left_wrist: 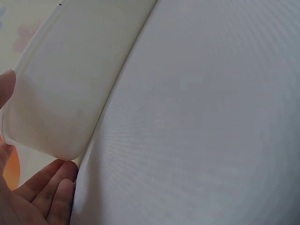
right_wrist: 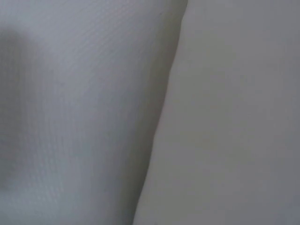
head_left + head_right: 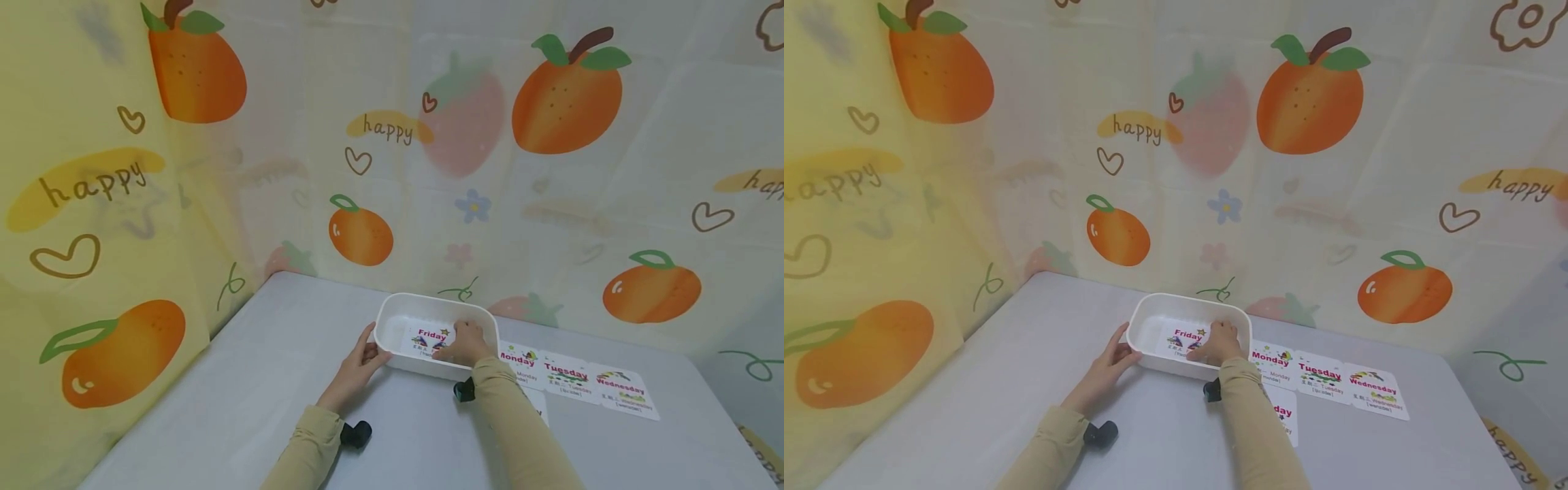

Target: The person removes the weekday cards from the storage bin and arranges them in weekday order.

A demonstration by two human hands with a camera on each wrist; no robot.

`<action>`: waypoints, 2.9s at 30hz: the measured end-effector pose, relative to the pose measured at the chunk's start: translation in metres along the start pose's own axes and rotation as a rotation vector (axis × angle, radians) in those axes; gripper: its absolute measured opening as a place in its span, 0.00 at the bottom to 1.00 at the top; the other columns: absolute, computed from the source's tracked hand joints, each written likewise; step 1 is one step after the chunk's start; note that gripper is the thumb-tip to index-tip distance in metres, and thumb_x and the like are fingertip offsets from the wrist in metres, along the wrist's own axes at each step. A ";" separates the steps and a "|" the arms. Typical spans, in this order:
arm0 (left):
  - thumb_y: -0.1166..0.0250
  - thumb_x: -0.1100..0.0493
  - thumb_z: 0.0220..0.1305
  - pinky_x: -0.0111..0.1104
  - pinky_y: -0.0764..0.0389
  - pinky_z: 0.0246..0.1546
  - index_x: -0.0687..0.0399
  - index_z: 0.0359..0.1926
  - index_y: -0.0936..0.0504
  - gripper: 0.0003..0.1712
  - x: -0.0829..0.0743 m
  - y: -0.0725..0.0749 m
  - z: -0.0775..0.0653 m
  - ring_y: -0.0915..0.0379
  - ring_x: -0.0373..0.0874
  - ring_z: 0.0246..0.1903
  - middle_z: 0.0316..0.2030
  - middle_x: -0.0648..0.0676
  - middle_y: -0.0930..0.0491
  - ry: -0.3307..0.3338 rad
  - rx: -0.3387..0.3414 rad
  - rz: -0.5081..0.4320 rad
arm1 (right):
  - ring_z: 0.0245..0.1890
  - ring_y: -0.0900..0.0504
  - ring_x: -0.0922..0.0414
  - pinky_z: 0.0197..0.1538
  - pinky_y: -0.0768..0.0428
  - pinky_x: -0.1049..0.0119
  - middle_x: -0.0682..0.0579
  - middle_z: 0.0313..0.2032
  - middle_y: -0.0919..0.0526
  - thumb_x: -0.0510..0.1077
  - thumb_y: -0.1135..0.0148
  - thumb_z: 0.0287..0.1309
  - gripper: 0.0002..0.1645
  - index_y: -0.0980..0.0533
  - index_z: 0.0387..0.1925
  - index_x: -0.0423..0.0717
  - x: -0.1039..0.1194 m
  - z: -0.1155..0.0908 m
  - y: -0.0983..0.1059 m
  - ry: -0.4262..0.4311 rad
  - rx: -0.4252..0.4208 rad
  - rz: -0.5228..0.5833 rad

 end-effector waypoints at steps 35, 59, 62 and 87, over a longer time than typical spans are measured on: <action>0.40 0.54 0.64 0.47 0.28 0.49 0.56 0.71 0.50 0.40 -0.037 0.004 -0.019 0.31 0.57 0.51 0.51 0.65 0.30 -0.006 0.038 -0.031 | 0.46 0.29 0.45 0.56 0.34 0.53 0.39 0.44 0.28 0.37 0.23 0.32 0.49 0.41 0.56 0.32 -0.005 -0.009 0.027 -0.106 -0.216 0.264; 0.39 0.45 0.61 0.45 0.28 0.49 0.43 0.72 0.50 0.43 0.004 0.000 0.002 0.30 0.51 0.50 0.52 0.59 0.29 0.003 0.014 -0.017 | 0.36 0.26 0.47 0.32 0.23 0.63 0.38 0.41 0.28 0.27 0.38 0.48 0.37 0.41 0.60 0.36 0.010 -0.026 0.059 -0.020 -0.279 0.432; 0.39 0.48 0.62 0.47 0.28 0.48 0.46 0.72 0.51 0.43 0.002 0.000 0.002 0.30 0.53 0.50 0.53 0.60 0.29 -0.012 0.013 -0.038 | 0.35 0.25 0.48 0.31 0.23 0.65 0.39 0.40 0.28 0.28 0.38 0.49 0.37 0.41 0.60 0.37 0.011 -0.031 0.061 -0.004 -0.281 0.431; 0.38 0.45 0.60 0.43 0.27 0.48 0.43 0.71 0.49 0.43 0.004 -0.001 0.004 0.29 0.50 0.49 0.50 0.59 0.28 -0.013 -0.007 -0.005 | 0.35 0.19 0.53 0.36 0.20 0.63 0.37 0.44 0.29 0.33 0.42 0.59 0.36 0.47 0.65 0.43 -0.016 -0.120 0.107 0.069 -0.193 0.820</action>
Point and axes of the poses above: each hand's wrist, its own z-axis towards the middle knuckle, its own y-axis out of the back of the hand, x = y × z, the point moved 10 cm from there along z, towards the middle knuckle
